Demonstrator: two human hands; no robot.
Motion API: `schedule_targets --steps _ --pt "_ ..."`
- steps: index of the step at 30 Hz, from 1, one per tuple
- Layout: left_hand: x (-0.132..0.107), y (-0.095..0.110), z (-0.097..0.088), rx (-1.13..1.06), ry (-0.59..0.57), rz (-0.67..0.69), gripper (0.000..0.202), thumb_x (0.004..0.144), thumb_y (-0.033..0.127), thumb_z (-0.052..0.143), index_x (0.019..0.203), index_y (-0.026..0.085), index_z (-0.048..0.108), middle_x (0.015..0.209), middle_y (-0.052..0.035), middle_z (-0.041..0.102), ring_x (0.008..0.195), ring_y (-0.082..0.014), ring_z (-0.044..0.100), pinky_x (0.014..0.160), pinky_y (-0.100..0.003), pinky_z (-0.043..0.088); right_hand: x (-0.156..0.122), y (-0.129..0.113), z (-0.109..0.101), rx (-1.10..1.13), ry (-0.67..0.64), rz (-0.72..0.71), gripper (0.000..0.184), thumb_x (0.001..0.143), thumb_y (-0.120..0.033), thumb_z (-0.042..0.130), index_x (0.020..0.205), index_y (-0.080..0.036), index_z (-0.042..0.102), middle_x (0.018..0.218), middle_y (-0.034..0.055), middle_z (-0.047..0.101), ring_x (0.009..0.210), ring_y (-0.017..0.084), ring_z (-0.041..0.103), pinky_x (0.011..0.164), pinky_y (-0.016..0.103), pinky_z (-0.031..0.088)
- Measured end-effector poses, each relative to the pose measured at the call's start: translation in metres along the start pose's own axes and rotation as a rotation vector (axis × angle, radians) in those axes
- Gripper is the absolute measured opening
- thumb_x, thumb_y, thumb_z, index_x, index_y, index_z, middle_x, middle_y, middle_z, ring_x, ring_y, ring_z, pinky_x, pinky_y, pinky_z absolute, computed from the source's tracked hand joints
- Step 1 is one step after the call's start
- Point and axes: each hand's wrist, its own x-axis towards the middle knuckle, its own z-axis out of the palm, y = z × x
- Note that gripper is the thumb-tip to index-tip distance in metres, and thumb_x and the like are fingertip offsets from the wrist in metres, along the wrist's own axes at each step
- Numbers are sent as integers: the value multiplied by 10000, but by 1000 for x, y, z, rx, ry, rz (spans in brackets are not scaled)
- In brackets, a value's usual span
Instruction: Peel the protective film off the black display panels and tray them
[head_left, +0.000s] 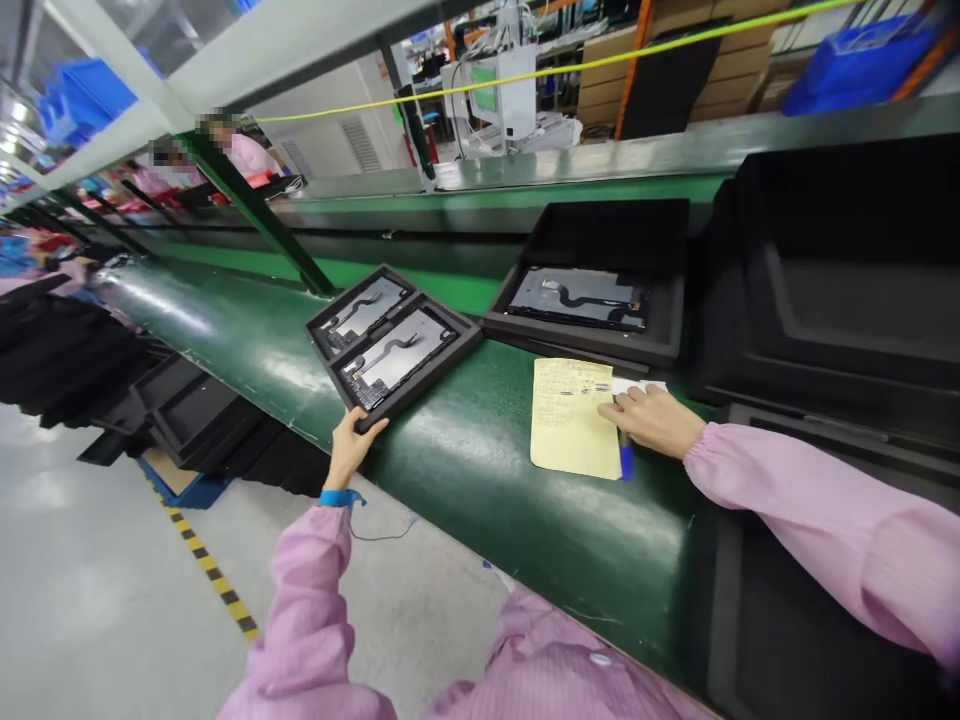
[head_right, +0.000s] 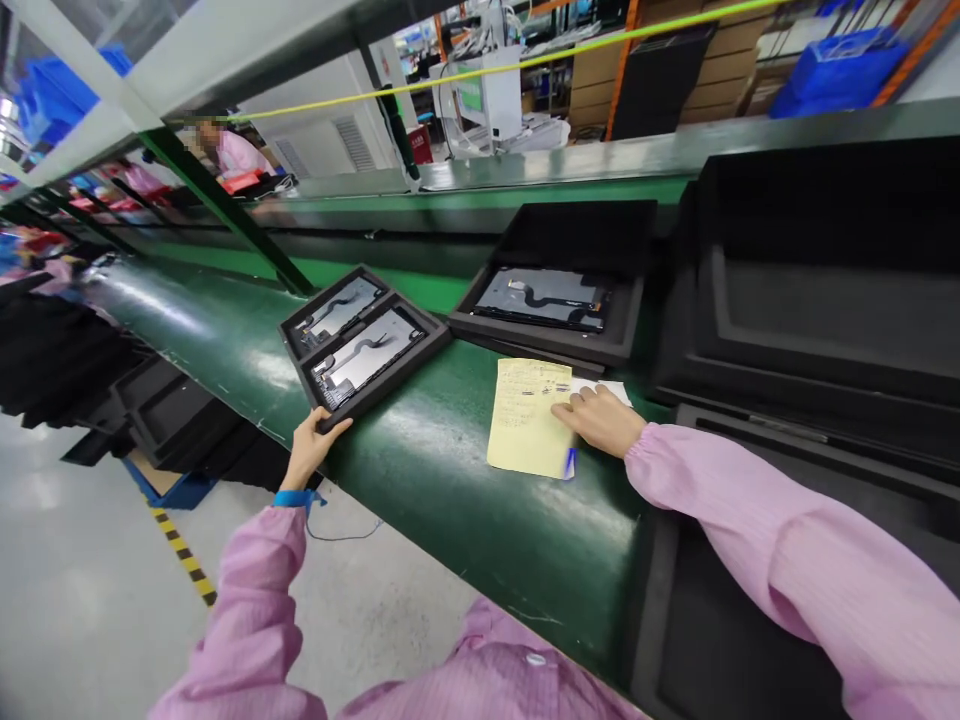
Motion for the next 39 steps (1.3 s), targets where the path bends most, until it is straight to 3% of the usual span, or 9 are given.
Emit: schedule_targets --steps 5,8,10,12,15,19,22,29,39 --pt "35 -28 -15 15 1 -49 312 689 431 664 654 209 447 592 57 404 550 -119 406 558 -256 362 4 2 -6 351 230 124 189 876 -190 397 882 -158 584 791 84 608 733 179 536 631 272 322" --pt "57 -25 -2 41 17 -45 291 780 402 638 687 180 474 622 52 439 580 -109 444 611 -269 402 15 -10 -2 648 352 230 286 903 -353 385 1012 -162 568 885 85 628 756 169 571 652 263 402" --pt "74 -9 20 59 23 -14 270 802 391 633 723 171 499 687 28 500 685 -135 521 704 -313 449 25 -22 4 859 397 315 347 930 -436 350 931 -152 549 755 61 603 631 134 550 594 245 422" --pt "93 14 49 70 26 26 238 801 379 638 767 176 518 773 -10 562 889 -193 571 854 -380 457 34 -35 12 1039 427 409 450 950 -519 289 762 -158 481 535 5 462 464 98 438 482 222 375" --pt "125 53 98 67 -4 73 188 824 368 610 854 196 540 890 -76 628 1178 -276 497 1041 -457 366 43 -50 27 1217 461 527 488 940 -590 295 713 -173 407 442 -71 256 363 63 262 390 196 263" --pt "169 97 157 58 -63 85 267 871 322 546 1074 149 532 1244 -219 564 1408 -359 264 1092 -571 261 48 -64 43 1289 526 610 522 831 -662 478 669 -173 395 462 -65 317 398 53 273 412 191 254" --pt "199 115 182 62 -102 84 361 885 304 523 1190 114 488 1418 -283 409 1460 -380 114 1101 -639 165 47 -70 48 1250 582 635 518 739 -643 602 633 -170 420 489 -38 396 453 67 330 463 203 290" --pt "225 117 194 69 -129 62 425 877 294 542 1253 111 470 1509 -278 275 1472 -377 -15 1128 -629 46 45 -75 51 1056 617 628 551 816 -540 581 536 -160 295 472 -66 262 466 51 262 506 191 279" --pt "234 109 191 64 -93 29 380 874 194 507 1234 80 458 1505 -337 209 1476 -360 15 1150 -570 93 45 -79 53 935 611 572 532 861 -511 542 559 -161 276 492 -61 276 474 53 272 505 185 289"
